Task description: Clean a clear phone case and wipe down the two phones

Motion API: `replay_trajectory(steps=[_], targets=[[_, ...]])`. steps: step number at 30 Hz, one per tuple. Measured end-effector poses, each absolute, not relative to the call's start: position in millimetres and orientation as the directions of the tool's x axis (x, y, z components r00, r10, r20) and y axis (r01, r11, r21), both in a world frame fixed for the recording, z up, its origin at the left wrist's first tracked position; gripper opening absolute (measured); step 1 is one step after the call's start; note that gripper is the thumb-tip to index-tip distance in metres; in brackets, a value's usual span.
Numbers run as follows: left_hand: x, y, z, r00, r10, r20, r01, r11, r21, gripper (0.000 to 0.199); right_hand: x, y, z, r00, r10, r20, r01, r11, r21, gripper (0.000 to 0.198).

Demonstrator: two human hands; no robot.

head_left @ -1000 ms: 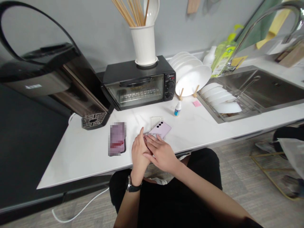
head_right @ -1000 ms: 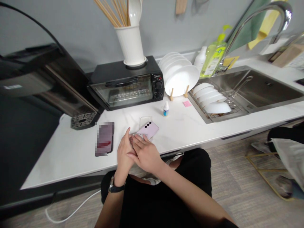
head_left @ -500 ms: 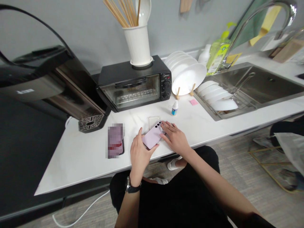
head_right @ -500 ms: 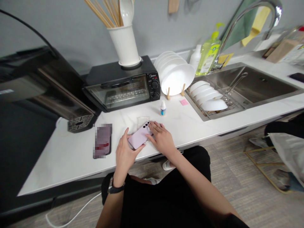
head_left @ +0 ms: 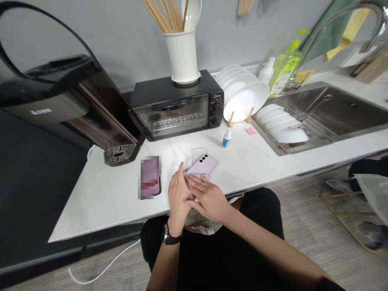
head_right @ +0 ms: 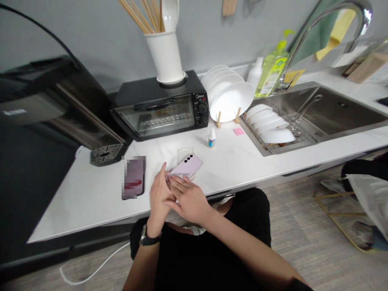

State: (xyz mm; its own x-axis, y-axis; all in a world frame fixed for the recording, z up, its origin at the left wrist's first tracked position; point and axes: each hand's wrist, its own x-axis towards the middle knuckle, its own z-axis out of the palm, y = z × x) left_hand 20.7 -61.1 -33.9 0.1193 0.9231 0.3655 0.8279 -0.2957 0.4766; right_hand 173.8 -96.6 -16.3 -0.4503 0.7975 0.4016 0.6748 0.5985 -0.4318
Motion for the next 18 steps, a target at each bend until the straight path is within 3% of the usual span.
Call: replay_trajectory(steps=[4,9,14,18], targets=[[25,-60,-25,0.105,0.945,0.311,0.836,-0.253,0.486,0.089,197,-103,-20,-0.423,0.820,0.386,0.708,0.565,-0.424,0.053],[28,-60,-20,0.116,0.938,0.326,0.832,-0.271,0.484,0.108,232,-86,-18,-0.275,0.906,0.322,0.833,0.392,-0.391,0.052],[28,-60,-20,0.108,0.942,0.318,0.826,-0.263,0.498,0.111,232,-54,-15,-0.130,0.951,0.280,0.897,0.233,-0.375,0.059],[28,-59,-20,0.124,0.930,0.347,0.828,-0.290,0.480,0.102,204,-45,-15,-0.130,0.948,0.292,0.888,0.242,-0.392,0.062]])
